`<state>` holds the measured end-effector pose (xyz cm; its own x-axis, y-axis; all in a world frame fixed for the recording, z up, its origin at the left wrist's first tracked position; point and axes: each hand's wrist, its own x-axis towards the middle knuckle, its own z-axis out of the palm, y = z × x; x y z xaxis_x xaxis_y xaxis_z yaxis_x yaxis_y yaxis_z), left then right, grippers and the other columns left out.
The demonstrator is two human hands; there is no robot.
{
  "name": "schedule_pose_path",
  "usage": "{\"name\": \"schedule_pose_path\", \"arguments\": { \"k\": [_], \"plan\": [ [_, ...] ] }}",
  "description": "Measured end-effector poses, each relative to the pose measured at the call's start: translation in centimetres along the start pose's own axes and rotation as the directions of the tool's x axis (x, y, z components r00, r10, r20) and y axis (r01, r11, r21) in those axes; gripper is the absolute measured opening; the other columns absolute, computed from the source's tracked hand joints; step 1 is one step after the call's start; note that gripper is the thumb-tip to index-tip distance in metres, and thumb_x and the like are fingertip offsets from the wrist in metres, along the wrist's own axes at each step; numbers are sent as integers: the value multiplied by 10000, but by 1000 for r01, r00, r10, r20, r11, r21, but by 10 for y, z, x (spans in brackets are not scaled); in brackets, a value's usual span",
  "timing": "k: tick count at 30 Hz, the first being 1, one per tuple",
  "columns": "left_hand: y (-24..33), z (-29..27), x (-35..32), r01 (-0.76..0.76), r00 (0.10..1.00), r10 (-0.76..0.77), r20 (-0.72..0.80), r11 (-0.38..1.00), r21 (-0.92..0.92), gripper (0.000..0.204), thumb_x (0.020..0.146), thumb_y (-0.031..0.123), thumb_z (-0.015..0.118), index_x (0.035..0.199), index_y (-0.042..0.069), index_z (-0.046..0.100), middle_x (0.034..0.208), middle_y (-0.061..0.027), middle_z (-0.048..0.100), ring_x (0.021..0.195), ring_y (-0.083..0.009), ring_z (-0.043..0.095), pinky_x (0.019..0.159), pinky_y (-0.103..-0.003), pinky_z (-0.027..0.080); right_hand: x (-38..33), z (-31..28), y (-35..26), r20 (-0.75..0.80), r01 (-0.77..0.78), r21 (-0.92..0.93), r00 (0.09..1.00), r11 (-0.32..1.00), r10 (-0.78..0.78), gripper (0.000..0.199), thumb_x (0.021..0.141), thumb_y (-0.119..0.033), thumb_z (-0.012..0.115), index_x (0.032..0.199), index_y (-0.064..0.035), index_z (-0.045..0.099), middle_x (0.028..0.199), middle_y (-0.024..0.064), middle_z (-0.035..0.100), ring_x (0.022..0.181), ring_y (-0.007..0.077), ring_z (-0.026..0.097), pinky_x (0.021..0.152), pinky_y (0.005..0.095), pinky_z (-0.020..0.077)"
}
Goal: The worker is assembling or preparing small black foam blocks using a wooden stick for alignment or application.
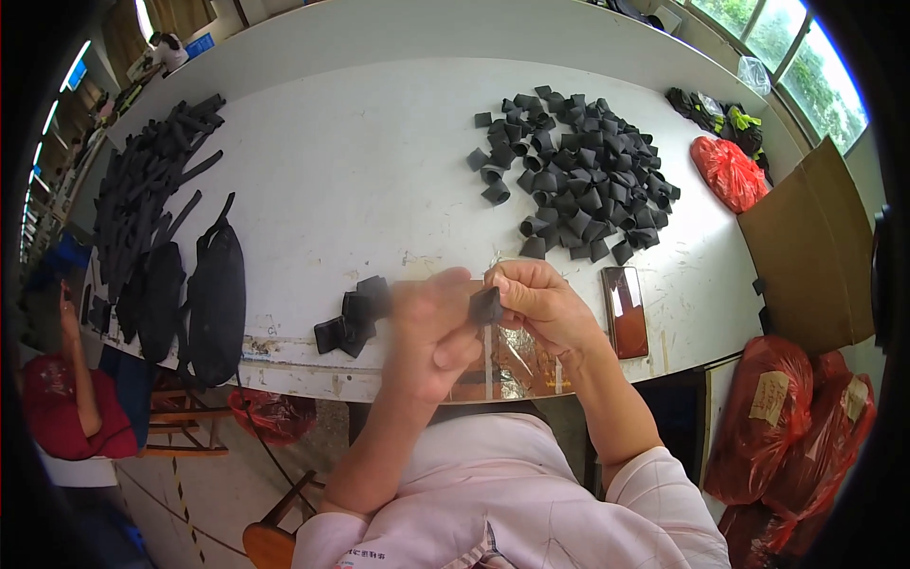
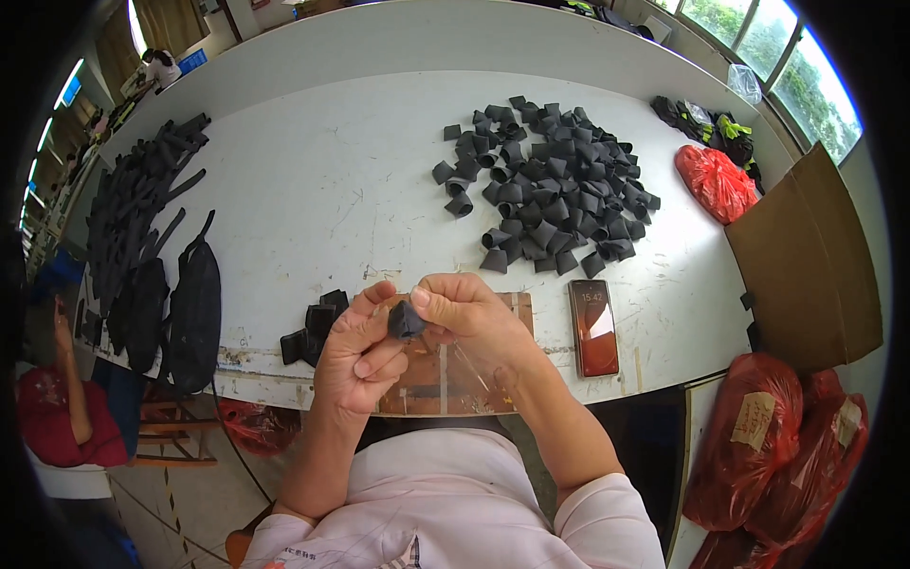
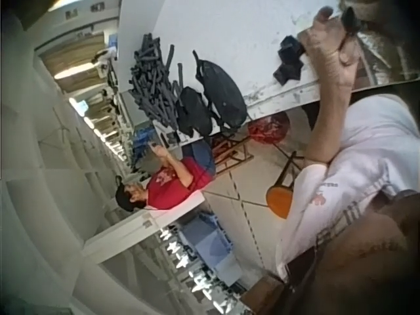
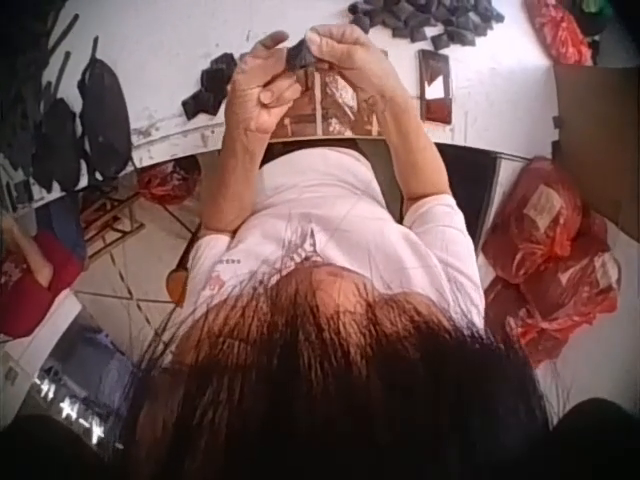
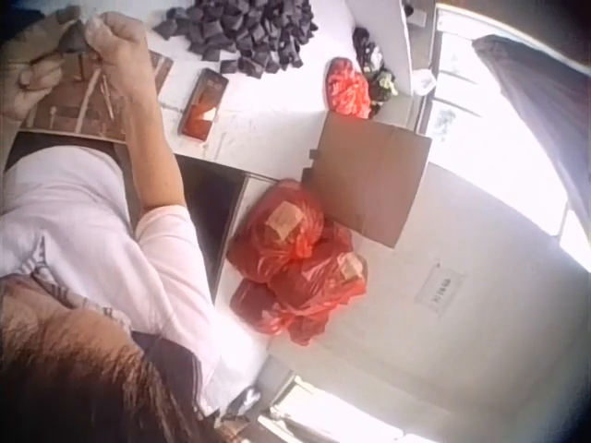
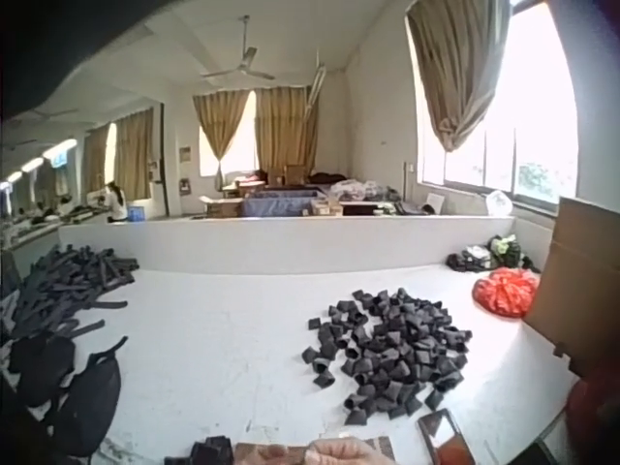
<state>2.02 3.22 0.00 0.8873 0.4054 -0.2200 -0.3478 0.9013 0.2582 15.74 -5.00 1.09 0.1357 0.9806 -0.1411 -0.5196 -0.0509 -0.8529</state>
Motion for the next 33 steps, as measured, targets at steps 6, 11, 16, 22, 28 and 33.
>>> {"name": "schedule_pose_path", "arguments": {
  "k": [6, 11, 16, 22, 28, 33],
  "plan": [
    [-6, 16, -7, -369, 876, 460, 148, 440, 819, 299, 855, 51, 500, 1140, 6, 422, 910, -88, 550, 593, -57, 494, 493, -157, 362, -3, 6, -7, -45, 149, -304, 984, 941, -170, 276, 860, -284, 539, 745, -33, 537, 615, -35, 435, 541, 56, 382, 483, 185, 311],
    [12, 31, -2, -621, 630, 431, 646, -220, 752, 196, 779, 13, 544, 972, -11, 568, 908, -100, 579, 801, -205, 564, 734, -254, 429, -19, 13, -4, -61, 242, -903, 745, 354, -665, 227, 805, -242, 585, 825, -20, 546, 737, 95, 509, 661, 220, 519, 567, 295, 416],
    [6, 31, -3, -603, 700, 415, 581, -92, 792, 78, 750, -14, 582, 828, -16, 590, 827, -74, 591, 718, -159, 552, 663, -243, 437, -24, 23, 2, 36, 327, -904, 701, 277, -712, 335, 680, -247, 704, 903, -34, 573, 759, 81, 518, 674, 222, 537, 579, 300, 434],
    [6, 24, -5, -632, 771, 571, 282, 632, 449, 86, 829, 78, 556, 868, 2, 569, 813, -82, 540, 793, -143, 481, 748, -263, 383, -19, 25, -6, 197, 345, -937, 645, 51, -739, 262, 661, -114, 688, 889, -46, 578, 724, 62, 525, 608, 207, 534, 511, 296, 429],
    [2, 11, -4, -617, 775, 587, 233, 623, 480, 101, 834, 96, 552, 890, 13, 568, 831, -81, 544, 806, -151, 490, 789, -284, 392, -24, 38, -18, 114, 295, -941, 738, 166, -665, 309, 658, -101, 679, 942, -48, 570, 719, 51, 530, 615, 194, 544, 522, 290, 442],
    [-5, 26, -3, -652, 652, 722, 231, 379, 657, 78, 816, 44, 567, 879, -2, 568, 823, -67, 560, 759, -119, 491, 736, -242, 396, -27, 38, -26, 60, 327, -883, 789, 335, -611, 334, 648, -103, 688, 958, -39, 582, 725, 59, 537, 618, 177, 555, 529, 279, 446]
  ]
}}
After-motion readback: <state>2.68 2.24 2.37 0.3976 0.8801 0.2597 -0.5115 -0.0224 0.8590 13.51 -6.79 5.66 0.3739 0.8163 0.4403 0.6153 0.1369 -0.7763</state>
